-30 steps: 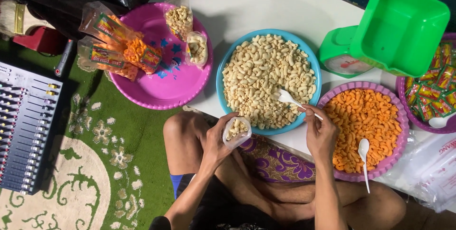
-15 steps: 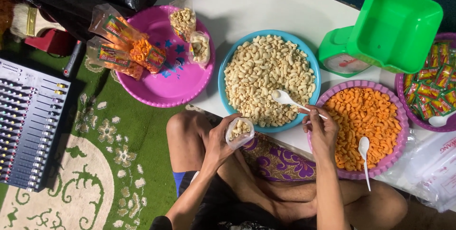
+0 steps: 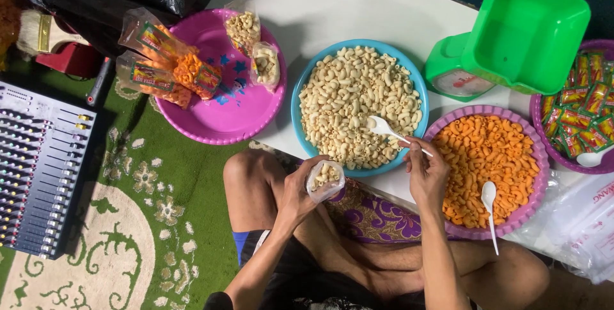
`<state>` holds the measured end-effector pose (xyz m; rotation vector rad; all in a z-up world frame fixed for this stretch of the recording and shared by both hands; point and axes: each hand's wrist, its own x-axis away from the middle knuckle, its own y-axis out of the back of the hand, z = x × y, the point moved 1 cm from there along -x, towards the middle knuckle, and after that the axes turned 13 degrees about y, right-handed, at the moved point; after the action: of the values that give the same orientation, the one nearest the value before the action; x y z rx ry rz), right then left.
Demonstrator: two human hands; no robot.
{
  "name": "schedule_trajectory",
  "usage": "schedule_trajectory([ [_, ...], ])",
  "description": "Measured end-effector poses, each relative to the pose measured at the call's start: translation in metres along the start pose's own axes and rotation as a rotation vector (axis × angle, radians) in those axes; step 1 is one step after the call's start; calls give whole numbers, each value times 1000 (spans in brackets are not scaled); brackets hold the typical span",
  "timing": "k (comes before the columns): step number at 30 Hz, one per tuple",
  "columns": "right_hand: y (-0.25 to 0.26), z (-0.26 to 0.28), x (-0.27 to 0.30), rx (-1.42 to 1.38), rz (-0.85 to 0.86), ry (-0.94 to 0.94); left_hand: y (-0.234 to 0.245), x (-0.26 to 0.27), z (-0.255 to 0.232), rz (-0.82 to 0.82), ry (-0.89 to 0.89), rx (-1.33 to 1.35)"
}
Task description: The person is manually packing small white snacks into small plastic bags using a spoon.
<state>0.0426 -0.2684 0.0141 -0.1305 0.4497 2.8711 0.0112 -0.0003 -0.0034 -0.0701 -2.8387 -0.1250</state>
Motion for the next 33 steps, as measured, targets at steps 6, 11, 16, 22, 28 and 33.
schedule_trajectory([
  [6,-13,-2,-9,-123,16,-86,-1,-4,6,8,-11,21],
  [11,-9,-8,-5,-164,-19,-141,0,-7,6,-11,-4,15],
  [16,4,-13,5,-175,-45,-163,-2,-6,3,-6,-17,31],
  [22,20,1,21,-244,-55,-132,-4,1,-12,20,-37,0],
  [28,44,34,49,-288,-30,-111,-7,18,-35,93,-87,-13],
  [33,69,78,72,-305,98,-1,-13,36,-54,149,-8,-182],
])
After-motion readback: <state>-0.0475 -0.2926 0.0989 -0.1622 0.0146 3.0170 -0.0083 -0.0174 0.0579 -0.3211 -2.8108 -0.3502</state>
